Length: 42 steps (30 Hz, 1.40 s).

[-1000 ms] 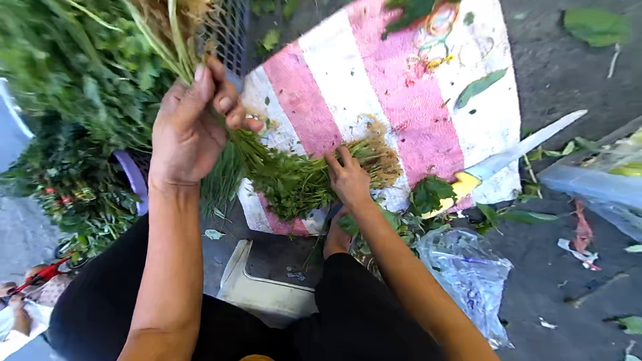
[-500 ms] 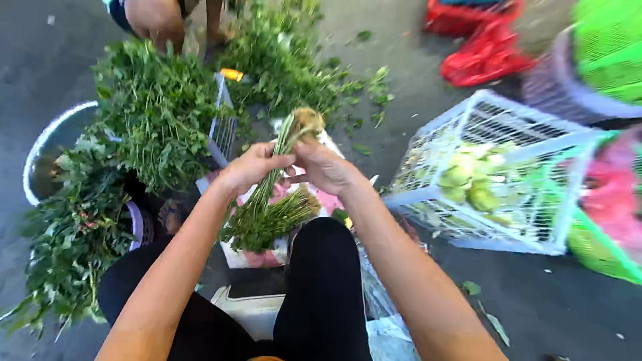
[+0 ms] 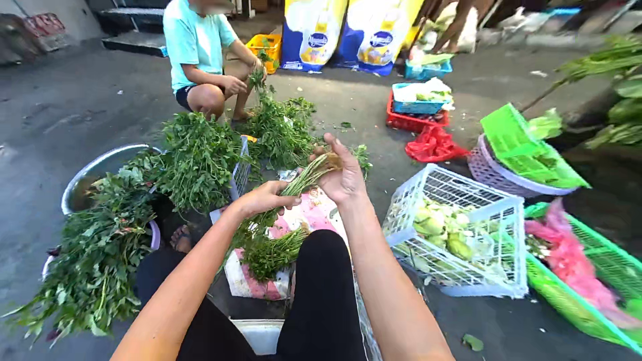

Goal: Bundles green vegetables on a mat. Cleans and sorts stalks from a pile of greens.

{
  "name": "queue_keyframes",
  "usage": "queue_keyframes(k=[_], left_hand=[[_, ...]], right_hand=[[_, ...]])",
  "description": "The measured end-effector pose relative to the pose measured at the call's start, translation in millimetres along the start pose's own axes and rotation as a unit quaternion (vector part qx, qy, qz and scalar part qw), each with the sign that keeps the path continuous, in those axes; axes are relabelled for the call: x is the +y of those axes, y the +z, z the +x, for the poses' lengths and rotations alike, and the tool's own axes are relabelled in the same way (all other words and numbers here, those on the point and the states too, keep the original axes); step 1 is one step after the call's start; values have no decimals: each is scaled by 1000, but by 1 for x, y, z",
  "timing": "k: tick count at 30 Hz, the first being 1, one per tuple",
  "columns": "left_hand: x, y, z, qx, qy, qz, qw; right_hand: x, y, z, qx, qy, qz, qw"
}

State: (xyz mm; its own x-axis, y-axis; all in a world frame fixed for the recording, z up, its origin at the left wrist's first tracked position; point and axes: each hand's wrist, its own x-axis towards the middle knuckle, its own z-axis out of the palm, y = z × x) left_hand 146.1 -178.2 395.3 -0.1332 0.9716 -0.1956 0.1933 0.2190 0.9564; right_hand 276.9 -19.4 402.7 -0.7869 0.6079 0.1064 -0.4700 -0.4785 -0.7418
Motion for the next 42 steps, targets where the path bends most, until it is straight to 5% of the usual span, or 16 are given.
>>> queue_keyframes(k=[7, 12, 15, 19, 22, 25, 27, 29, 31, 36, 42], left_hand=[[14, 0, 0, 30, 22, -37, 999], [16, -4, 8, 71, 68, -58, 993], [18, -7, 11, 99, 77, 19, 992], [16, -14, 12, 113, 84, 38, 989], [14, -20, 15, 116, 128, 12, 985], [31, -17, 8, 154, 142, 27, 978], [41, -20, 6, 175, 129, 16, 976], [41, -37, 14, 184, 127, -71, 972], [44, -54, 14, 205, 126, -180, 954], [60, -89, 9, 218, 176, -359, 890], [71, -102, 5, 158, 250, -535, 792]], right_hand=[[-7, 28, 13, 37, -95, -263, 959], [-19, 50, 12, 0, 10, -227, 974], [-16, 55, 16, -22, -14, -309, 951], [-20, 58, 25, -105, -87, -487, 863], [-28, 76, 27, -110, -172, -619, 759], [-12, 90, 35, -179, -143, -726, 648], [-6, 90, 42, -200, -90, -695, 684], [-14, 88, 44, -152, -74, -560, 811], [-19, 81, 41, -69, -55, -456, 885], [23, 38, 20, -115, 3, -473, 873], [53, 41, 25, -126, -26, -391, 911]])
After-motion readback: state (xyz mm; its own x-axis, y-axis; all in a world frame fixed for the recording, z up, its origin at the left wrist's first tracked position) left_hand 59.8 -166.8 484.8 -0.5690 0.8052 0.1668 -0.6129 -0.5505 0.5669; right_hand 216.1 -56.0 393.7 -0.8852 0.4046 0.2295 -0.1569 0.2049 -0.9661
